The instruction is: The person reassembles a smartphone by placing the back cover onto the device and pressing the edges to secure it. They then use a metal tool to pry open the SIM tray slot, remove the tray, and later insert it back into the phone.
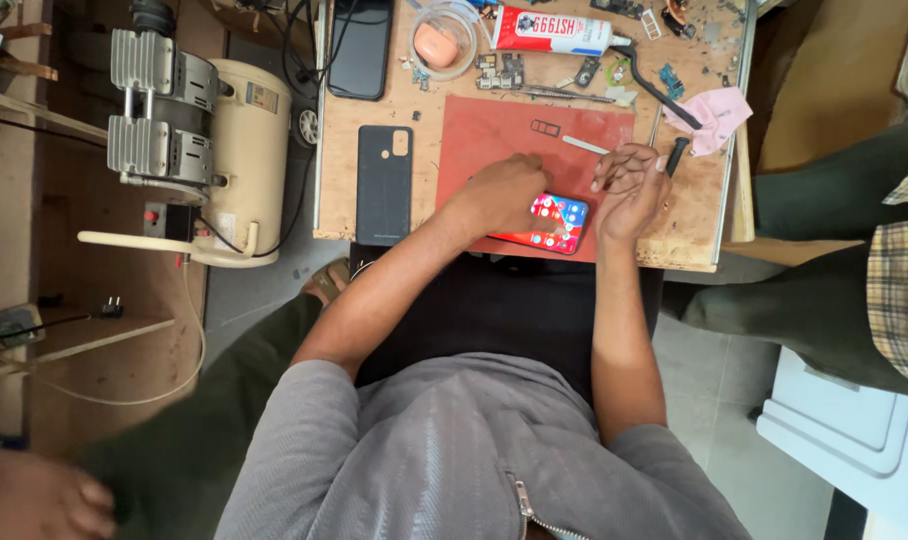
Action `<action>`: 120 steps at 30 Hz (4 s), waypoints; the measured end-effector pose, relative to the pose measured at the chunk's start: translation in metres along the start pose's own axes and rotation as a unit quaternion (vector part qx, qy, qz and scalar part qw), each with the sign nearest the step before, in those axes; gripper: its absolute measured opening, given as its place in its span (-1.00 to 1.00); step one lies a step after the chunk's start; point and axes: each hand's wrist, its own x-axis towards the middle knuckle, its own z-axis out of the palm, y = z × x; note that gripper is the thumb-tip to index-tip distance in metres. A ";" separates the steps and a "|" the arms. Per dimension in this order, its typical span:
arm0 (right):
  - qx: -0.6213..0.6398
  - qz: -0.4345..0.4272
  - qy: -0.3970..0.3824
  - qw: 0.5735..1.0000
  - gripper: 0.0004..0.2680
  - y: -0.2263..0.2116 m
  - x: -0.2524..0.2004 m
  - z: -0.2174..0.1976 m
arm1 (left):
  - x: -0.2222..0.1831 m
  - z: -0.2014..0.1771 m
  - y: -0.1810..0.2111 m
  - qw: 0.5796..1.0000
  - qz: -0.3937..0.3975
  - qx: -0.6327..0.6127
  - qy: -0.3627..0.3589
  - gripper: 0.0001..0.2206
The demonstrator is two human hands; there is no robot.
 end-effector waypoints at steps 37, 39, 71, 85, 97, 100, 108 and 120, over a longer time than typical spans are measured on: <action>-0.146 -0.008 -0.049 0.988 -0.88 0.011 0.001 0.005 | -0.046 -0.022 -0.033 0.954 -0.143 -0.031 0.261 -0.67; -0.137 -0.004 -0.031 0.990 -0.86 0.010 0.001 0.006 | -0.083 -0.046 -0.037 0.927 -0.209 0.087 0.298 -0.60; -0.281 -0.007 -0.122 0.952 -0.94 0.005 -0.001 0.023 | -0.063 -0.048 -0.073 0.926 -0.183 0.149 0.294 -0.70; -0.326 -0.020 -0.119 0.938 -0.96 -0.002 -0.002 0.031 | -0.092 -0.023 -0.013 0.985 0.087 0.123 0.090 -0.30; -0.295 -0.003 -0.120 0.948 -0.95 -0.001 -0.003 0.028 | -0.087 -0.019 -0.012 0.989 0.034 0.107 0.092 -0.20; -0.288 0.003 -0.116 0.950 -0.92 0.006 -0.003 0.023 | -0.088 -0.016 -0.013 0.991 0.018 0.079 0.105 -0.18; -0.202 0.014 -0.047 0.978 -0.86 0.015 0.003 0.011 | -0.089 -0.004 -0.022 0.987 0.017 0.065 0.143 -0.20; -0.457 -0.011 -0.137 0.879 -0.83 -0.014 -0.003 0.041 | -0.079 -0.029 -0.015 0.989 0.001 -0.003 0.151 -0.03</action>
